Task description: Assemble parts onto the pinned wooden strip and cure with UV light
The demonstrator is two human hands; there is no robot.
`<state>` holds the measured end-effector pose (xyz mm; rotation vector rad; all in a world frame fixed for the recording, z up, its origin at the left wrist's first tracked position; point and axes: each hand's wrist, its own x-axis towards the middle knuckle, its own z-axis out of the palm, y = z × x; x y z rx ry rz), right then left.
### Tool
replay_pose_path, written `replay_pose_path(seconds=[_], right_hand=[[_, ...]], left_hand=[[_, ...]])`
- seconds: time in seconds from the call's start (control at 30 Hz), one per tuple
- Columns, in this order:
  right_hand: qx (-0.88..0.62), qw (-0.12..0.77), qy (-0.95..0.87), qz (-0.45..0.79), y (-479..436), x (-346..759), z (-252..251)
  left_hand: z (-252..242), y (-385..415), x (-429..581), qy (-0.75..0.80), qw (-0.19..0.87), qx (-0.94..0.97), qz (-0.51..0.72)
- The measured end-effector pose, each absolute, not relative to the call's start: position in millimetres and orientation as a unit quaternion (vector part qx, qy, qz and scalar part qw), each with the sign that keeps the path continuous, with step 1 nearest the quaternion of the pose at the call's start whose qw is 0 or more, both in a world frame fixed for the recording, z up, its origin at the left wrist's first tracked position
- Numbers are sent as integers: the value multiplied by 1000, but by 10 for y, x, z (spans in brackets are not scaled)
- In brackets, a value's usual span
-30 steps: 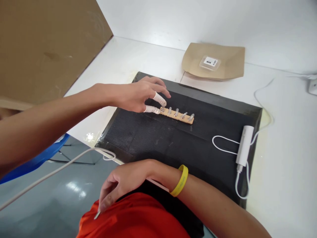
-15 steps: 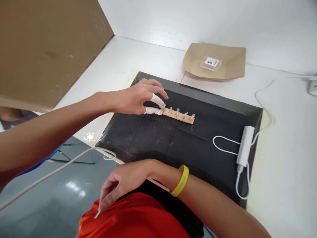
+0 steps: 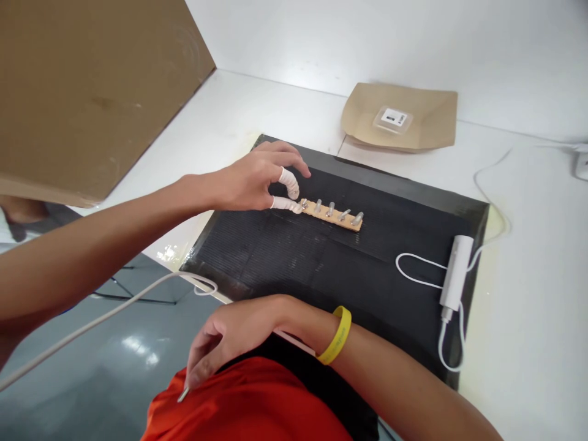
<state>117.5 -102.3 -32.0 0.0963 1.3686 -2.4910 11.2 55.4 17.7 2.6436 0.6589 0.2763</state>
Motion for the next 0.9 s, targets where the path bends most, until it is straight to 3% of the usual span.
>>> replay_pose_path(seconds=[0.9], right_hand=[[41, 157, 489, -857, -1018, 1164, -304]], left_hand=[[-62, 639, -22, 244, 143, 959, 0]])
